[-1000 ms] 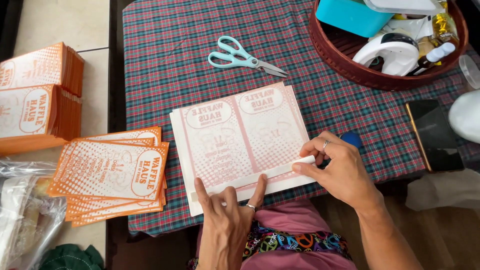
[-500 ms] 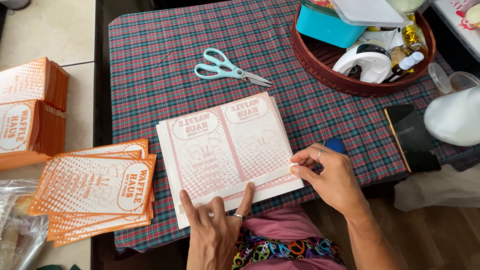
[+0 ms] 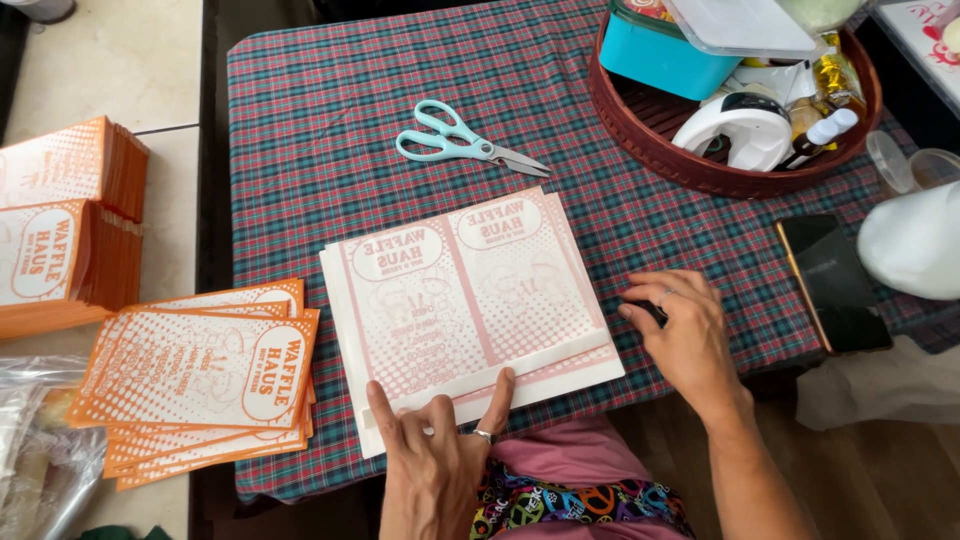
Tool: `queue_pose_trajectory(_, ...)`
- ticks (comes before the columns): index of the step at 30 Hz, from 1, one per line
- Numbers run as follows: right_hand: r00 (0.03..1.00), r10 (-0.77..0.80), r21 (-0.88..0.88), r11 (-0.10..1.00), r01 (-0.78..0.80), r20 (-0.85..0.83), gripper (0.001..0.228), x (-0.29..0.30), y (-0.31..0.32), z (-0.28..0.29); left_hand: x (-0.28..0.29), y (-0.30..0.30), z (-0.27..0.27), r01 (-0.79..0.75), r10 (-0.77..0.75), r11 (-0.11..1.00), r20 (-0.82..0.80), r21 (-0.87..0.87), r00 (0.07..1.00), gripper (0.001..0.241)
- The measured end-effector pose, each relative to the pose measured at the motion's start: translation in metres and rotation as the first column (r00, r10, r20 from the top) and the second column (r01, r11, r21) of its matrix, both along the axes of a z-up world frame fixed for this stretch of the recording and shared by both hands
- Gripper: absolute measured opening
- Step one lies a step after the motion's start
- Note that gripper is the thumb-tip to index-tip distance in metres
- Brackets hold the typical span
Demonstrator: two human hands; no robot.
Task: Folding the bottom of paper bags and applying a circular seal using a hand tool.
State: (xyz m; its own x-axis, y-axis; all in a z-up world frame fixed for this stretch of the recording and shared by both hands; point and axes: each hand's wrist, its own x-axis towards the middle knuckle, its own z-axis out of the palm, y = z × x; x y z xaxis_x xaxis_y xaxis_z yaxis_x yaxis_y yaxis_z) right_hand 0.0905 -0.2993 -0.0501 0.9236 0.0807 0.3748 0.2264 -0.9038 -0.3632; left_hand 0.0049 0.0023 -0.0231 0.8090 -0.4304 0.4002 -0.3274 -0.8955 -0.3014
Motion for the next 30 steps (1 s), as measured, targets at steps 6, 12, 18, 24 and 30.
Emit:
queue_pose_trajectory(6,0.999,0.001,-0.001,1.000,-0.001,0.049,0.026,-0.014,-0.020,0.021,-0.002,-0.004,0.019,-0.014,0.014,1.000,-0.076,0.003,0.997,0.082)
queue_pose_trajectory(12,0.999,-0.042,0.043,0.998,0.043,-0.007,0.025,-0.019,-0.018,0.037,-0.003,-0.003,0.025,-0.032,0.044,0.995,-0.125,0.095,0.991,0.087)
queue_pose_trajectory(18,0.882,0.451,0.201,0.859,-0.471,0.136,0.029,-0.034,0.075,0.098,-0.003,-0.004,0.017,-0.031,0.031,1.000,-0.125,0.002,0.992,0.084)
queue_pose_trajectory(24,0.863,0.494,0.164,0.847,-0.506,0.107,0.030,-0.033,0.094,0.073,-0.004,-0.005,0.012,-0.032,0.026,0.998,-0.104,-0.057,0.994,0.076)
queue_pose_trajectory(30,0.948,0.293,0.087,0.949,-0.304,0.122,0.023,-0.018,0.042,0.075,-0.003,-0.003,0.017,-0.037,0.041,0.999,-0.138,0.032,0.990,0.092)
